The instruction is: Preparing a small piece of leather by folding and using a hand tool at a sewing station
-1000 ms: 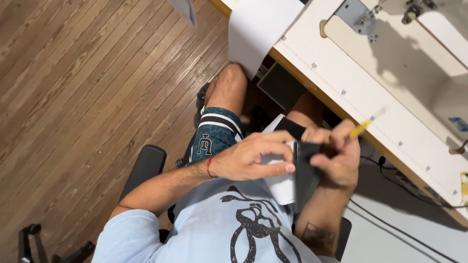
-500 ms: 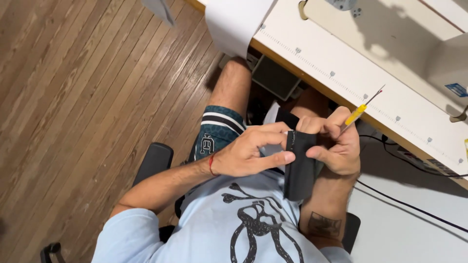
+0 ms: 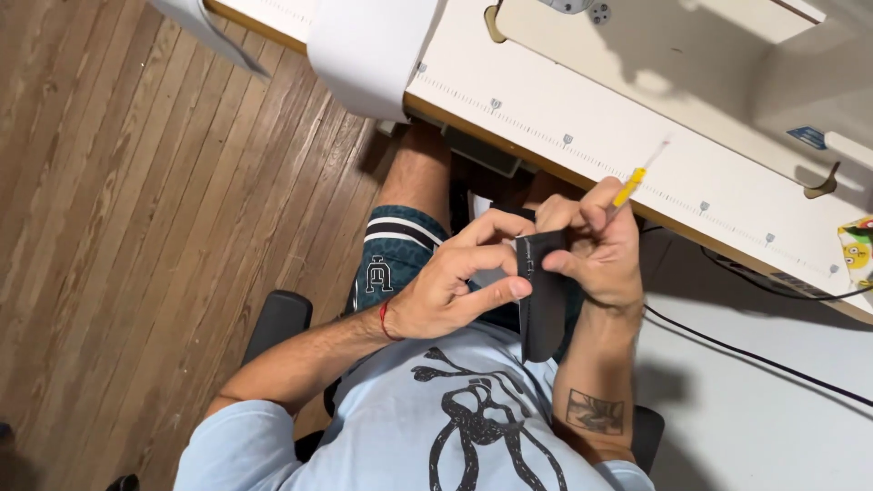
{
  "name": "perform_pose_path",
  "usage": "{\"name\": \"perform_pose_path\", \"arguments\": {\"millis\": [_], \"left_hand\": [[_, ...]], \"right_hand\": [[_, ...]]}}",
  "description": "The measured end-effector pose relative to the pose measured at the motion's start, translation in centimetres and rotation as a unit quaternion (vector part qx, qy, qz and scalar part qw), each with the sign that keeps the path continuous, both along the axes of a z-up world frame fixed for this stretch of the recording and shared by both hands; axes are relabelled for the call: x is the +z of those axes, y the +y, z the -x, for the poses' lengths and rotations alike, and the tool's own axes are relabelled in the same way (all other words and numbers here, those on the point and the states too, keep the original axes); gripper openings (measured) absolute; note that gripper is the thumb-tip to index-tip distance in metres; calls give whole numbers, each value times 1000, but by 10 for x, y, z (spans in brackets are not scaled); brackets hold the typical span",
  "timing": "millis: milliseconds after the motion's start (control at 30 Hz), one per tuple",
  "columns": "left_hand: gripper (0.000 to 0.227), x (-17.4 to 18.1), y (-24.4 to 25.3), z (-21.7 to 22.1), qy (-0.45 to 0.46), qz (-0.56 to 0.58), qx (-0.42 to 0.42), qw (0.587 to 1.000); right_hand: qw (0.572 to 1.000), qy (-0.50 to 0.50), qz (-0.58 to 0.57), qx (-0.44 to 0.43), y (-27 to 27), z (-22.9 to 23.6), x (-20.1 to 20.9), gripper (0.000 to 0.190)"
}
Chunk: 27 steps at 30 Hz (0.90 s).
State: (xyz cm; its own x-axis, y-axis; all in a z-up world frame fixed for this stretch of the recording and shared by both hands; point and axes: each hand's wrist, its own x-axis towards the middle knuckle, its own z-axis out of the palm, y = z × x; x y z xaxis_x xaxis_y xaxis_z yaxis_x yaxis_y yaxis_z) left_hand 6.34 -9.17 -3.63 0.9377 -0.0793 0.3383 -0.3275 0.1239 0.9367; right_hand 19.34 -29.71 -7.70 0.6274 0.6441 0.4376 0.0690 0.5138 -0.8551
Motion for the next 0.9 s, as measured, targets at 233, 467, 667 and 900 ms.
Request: {"name": "perform_pose_path", "arguments": {"millis": [233,467,667,900], "left_hand": [[16,-8,-3,-7,9,-14,93,996],[16,-5,-12,-7,-1,-102,146,984],[20,-9,-12,-8,-14,-121,133,984],[19,-4,-11,-11,-15,-149,129,980]], "right_hand": [[886,-195,303,-291,-38,34,42,56],[811,-301,434,-252,-44,86,82,64],[823,-292,430,-228,-46,85,84,59],[823,-282,433,-237,-46,85,80,57]]}}
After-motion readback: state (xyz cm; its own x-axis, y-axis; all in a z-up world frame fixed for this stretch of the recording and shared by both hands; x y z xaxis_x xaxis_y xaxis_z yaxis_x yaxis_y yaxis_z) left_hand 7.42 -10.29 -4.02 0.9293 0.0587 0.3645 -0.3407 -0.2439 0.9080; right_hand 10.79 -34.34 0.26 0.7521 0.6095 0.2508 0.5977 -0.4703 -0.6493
